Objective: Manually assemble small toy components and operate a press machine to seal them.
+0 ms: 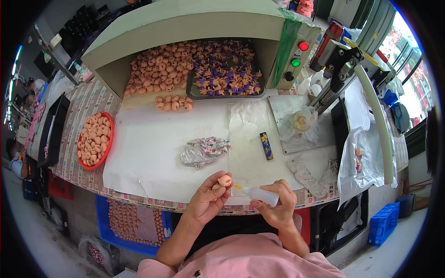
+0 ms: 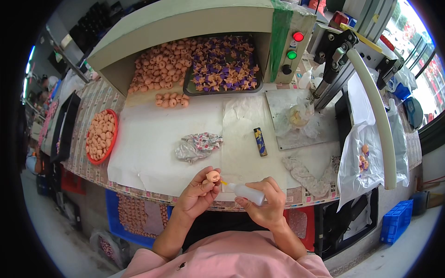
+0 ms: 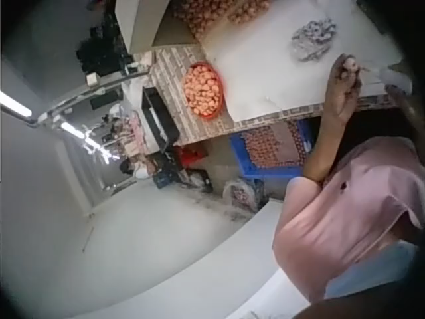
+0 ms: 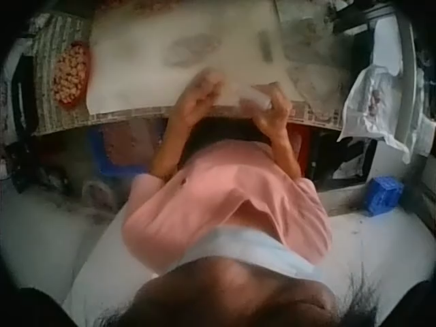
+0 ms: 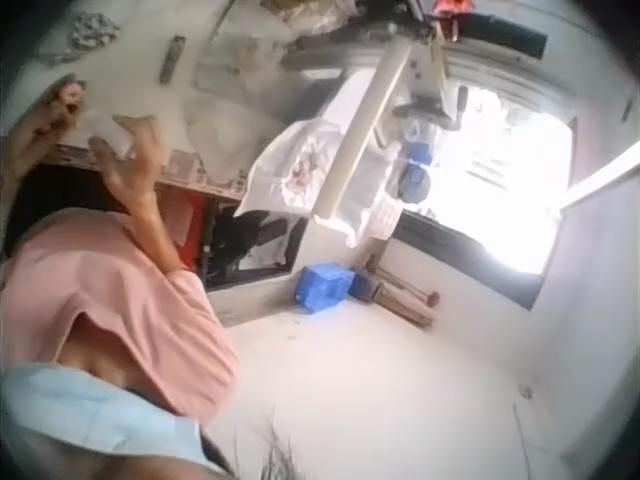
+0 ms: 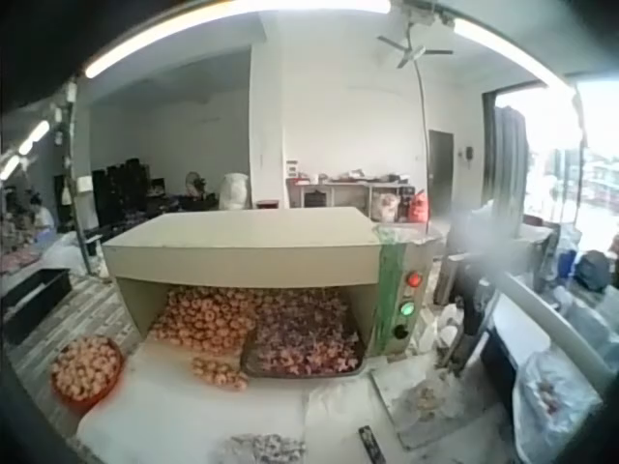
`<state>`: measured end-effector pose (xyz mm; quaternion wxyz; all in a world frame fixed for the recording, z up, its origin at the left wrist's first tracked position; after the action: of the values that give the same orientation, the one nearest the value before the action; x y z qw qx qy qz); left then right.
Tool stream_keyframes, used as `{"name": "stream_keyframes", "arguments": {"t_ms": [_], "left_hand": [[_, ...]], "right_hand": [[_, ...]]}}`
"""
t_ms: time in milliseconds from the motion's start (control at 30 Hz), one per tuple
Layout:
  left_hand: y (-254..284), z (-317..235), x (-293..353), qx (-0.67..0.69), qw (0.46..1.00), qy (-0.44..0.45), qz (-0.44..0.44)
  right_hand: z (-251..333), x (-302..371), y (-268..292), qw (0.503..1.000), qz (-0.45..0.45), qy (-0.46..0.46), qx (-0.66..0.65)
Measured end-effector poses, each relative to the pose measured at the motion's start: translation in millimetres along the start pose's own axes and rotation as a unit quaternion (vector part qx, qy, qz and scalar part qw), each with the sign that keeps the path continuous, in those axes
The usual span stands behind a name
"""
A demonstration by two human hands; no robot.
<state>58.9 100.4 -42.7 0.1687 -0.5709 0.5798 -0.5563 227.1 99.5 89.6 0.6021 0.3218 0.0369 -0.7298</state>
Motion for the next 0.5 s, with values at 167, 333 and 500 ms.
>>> {"name": "stream_keyframes", "arguments": {"t_ms": [167,333,500], "left_hand": [[-0.3,0.7,0.2,-0.001,1.000,0.002,-0.005],[-1.8,-0.2,0.4,0.005,1.000,-0.003,0.006],[-4.8,-3.9,6.2,0.010,1.000,-0.001,0.005]], "right_hand": [[-3.6,0.5,1.8,1.000,-0.007,-0.005,0.000],[-5.8,-0.4,2.3,1.000,-0.009,-0.013,0.004],[-15.1,0.7,-1.4,0.998,-0.014,-0.048,-0.023]]}}
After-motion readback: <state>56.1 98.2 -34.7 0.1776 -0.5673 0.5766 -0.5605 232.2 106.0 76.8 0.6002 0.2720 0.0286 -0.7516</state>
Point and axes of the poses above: each hand's wrist, its own x-axis away from the middle knuckle, its own y-axis out of the back of the hand, z = x × y, the point moved 10 cm from there along -x, towards the middle knuckle, and after that the axes turned 9 degrees about -z, right-handed, at the moved point
